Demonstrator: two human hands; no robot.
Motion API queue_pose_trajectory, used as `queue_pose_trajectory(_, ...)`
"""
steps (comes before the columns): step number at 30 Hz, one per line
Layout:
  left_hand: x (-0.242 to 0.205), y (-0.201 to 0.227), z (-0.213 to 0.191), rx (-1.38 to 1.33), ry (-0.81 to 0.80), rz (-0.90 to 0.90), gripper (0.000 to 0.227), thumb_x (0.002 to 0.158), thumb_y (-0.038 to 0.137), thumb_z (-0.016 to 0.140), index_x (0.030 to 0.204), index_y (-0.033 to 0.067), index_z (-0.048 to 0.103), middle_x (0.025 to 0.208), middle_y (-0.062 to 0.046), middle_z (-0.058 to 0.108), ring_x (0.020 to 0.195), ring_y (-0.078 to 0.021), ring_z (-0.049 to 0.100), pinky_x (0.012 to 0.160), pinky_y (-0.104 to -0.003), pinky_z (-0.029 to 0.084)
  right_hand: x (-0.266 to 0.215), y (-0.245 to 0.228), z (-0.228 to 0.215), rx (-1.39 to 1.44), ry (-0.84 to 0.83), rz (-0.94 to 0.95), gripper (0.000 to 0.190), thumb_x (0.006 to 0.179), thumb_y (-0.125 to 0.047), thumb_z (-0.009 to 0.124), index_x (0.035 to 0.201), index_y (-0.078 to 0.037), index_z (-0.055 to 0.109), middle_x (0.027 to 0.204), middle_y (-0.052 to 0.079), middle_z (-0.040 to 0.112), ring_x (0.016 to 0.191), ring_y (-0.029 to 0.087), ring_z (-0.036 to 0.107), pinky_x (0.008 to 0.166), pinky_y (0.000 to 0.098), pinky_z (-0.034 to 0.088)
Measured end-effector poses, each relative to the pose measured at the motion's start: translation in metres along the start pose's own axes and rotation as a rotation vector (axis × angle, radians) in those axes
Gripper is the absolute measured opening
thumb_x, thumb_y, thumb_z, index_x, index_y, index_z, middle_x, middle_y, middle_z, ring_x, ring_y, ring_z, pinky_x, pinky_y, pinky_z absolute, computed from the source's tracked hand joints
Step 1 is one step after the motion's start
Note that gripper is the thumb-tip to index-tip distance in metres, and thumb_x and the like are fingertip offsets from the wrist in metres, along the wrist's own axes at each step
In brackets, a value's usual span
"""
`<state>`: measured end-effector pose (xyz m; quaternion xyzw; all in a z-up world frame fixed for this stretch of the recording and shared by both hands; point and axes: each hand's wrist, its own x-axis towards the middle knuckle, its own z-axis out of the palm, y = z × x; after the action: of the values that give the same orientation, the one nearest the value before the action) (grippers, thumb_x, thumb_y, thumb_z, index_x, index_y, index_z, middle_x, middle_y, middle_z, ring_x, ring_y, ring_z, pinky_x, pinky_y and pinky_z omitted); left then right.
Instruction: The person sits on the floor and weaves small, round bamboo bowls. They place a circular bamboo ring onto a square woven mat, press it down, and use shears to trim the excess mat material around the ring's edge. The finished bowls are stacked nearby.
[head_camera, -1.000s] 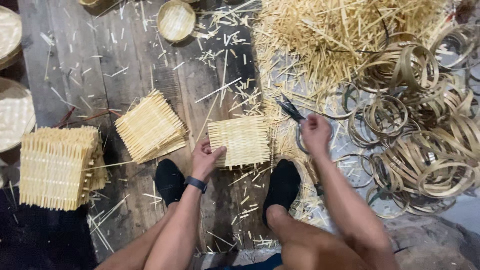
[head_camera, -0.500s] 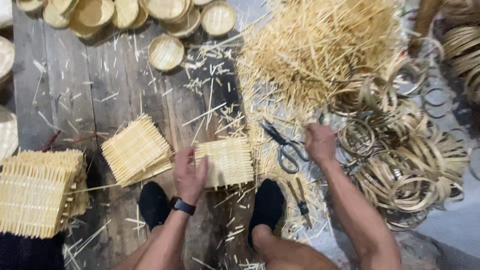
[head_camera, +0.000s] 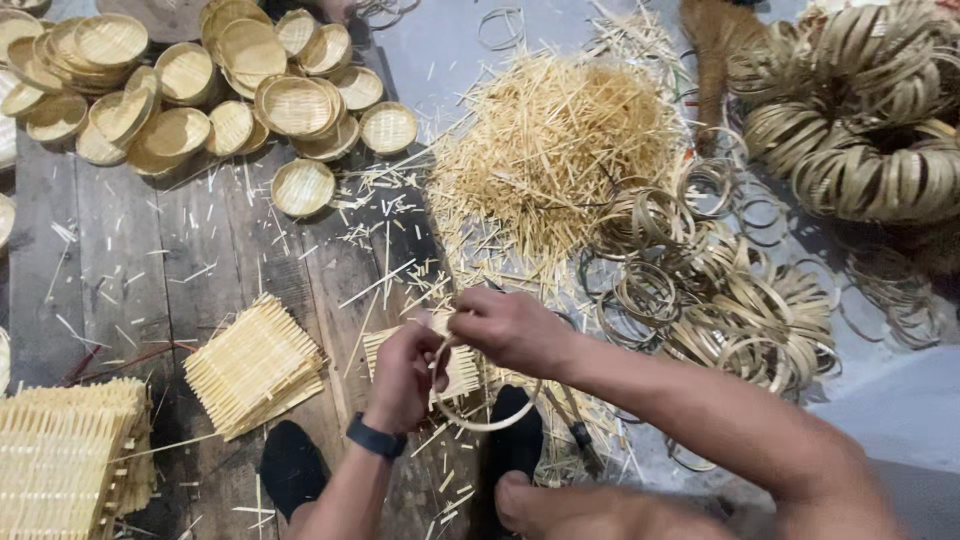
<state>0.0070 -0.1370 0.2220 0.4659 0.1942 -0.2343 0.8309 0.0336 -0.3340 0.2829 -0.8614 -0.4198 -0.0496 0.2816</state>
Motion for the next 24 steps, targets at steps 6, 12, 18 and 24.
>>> queue_pose_trajectory(6, -0.014, 0.015, 0.010, -0.093, -0.019, -0.256, 0.066, 0.094, 0.079, 0.037, 0.064, 0.0199, 0.047, 0.045, 0.009, 0.033, 0.033, -0.0059, 0.031, 0.029, -0.023, 0.026, 0.031, -0.023, 0.022, -0.373, -0.104, -0.252, 0.024, 0.081, -0.019, 0.072, 0.091, 0.002, 0.069, 0.108, 0.017, 0.066, 0.094, 0.024, 0.065, 0.072, 0.0343, 0.060)
queue_pose_trajectory(12, -0.022, 0.002, -0.022, -0.131, 0.105, -0.242, 0.072, 0.092, 0.084, 0.035, 0.065, 0.0179, 0.046, 0.044, 0.011, 0.031, 0.032, -0.0038, 0.028, 0.027, -0.021, 0.022, 0.039, -0.044, 0.057, -0.310, -0.112, -0.143, 0.026, 0.079, -0.024, 0.074, 0.085, 0.000, 0.068, 0.101, 0.016, 0.065, 0.098, 0.027, 0.063, 0.070, 0.0342, 0.059)
queue_pose_trajectory(18, -0.016, 0.000, -0.039, -0.122, 0.158, -0.243, 0.066, 0.095, 0.076, 0.036, 0.075, 0.0162, 0.054, 0.045, 0.012, 0.030, 0.034, -0.0044, 0.028, 0.031, -0.023, 0.022, 0.030, -0.040, 0.086, -0.192, 0.009, 0.028, 0.019, 0.080, -0.022, 0.074, 0.088, -0.005, 0.070, 0.094, 0.011, 0.065, 0.103, 0.027, 0.064, 0.071, 0.0321, 0.059)
queue_pose_trajectory(24, 0.020, -0.004, -0.082, -0.633, -0.147, 0.277, 0.041, 0.105, 0.054, 0.057, 0.091, 0.0158, 0.062, 0.061, 0.007, 0.045, 0.051, -0.0068, 0.042, 0.046, -0.022, 0.035, 0.039, 0.010, 0.091, 1.019, 0.236, 1.012, 0.037, 0.093, -0.031, 0.064, 0.113, 0.000, 0.067, 0.094, 0.007, 0.076, 0.082, 0.019, 0.072, 0.066, 0.0355, 0.060)
